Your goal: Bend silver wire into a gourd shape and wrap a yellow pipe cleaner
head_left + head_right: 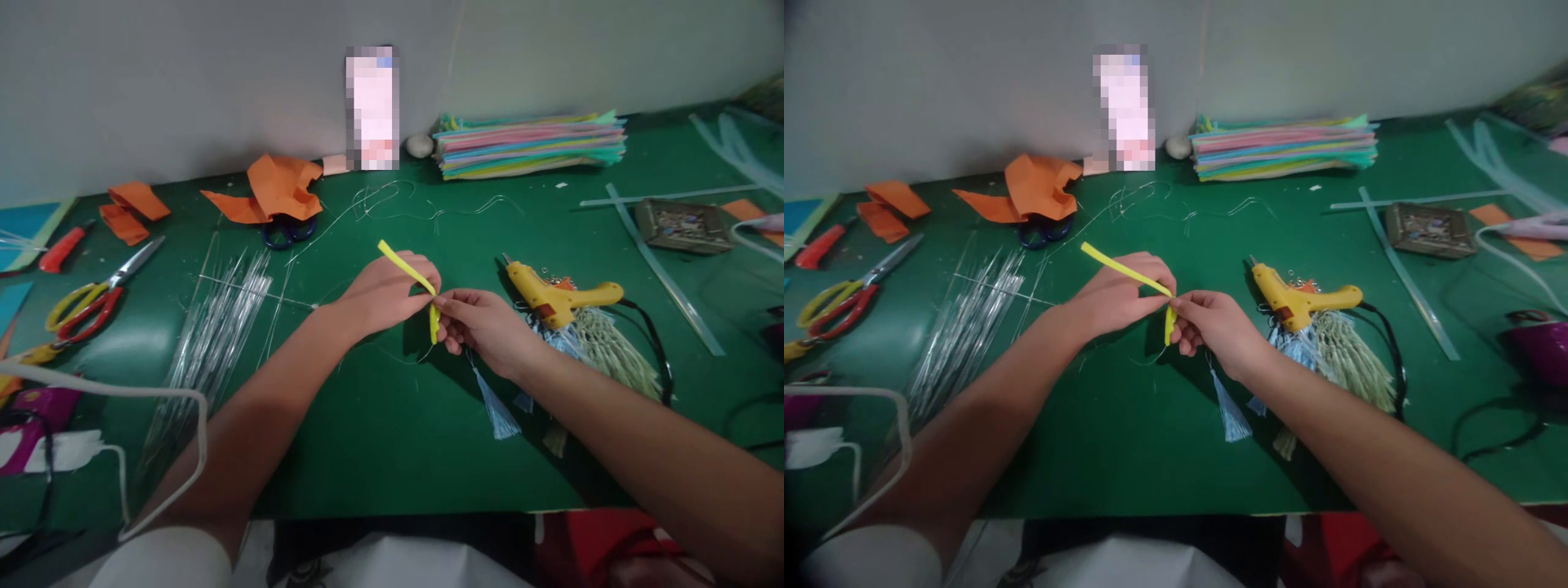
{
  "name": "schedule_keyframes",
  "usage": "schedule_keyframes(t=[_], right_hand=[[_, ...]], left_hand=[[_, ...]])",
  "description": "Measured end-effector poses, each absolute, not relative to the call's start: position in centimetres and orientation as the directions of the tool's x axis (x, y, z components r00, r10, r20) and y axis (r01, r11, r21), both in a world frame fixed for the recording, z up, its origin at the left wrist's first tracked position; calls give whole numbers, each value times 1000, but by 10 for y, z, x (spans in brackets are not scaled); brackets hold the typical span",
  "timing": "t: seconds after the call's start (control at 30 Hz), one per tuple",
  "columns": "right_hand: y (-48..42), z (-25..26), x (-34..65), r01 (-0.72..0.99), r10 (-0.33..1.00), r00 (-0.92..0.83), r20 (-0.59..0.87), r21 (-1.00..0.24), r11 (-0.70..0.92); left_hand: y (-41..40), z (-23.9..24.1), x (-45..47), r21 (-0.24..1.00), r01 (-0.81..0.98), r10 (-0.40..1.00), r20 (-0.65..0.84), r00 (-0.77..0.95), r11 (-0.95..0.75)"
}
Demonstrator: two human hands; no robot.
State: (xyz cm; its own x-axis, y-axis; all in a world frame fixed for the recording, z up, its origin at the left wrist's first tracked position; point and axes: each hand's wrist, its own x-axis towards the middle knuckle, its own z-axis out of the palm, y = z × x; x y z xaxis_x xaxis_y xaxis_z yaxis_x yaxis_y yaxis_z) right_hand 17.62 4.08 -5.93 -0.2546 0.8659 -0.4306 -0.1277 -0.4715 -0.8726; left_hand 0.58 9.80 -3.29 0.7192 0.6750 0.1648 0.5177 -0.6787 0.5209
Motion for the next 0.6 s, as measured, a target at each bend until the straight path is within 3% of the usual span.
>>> schedule_keyframes(t=[0.13, 0.33, 0.6], right_hand=[[40, -63, 175, -142, 883, -219, -416, -882, -450], [38, -67, 174, -220, 904, -182, -387, -880, -421], [37, -63, 174, -247, 914, -167, -370, -882, -402]], left_hand=[[101, -36, 5, 500, 491, 644, 191, 741, -713], [101, -37, -3, 374, 389, 506, 297, 810, -842], [86, -29, -4, 226, 457, 500, 202, 842, -860]])
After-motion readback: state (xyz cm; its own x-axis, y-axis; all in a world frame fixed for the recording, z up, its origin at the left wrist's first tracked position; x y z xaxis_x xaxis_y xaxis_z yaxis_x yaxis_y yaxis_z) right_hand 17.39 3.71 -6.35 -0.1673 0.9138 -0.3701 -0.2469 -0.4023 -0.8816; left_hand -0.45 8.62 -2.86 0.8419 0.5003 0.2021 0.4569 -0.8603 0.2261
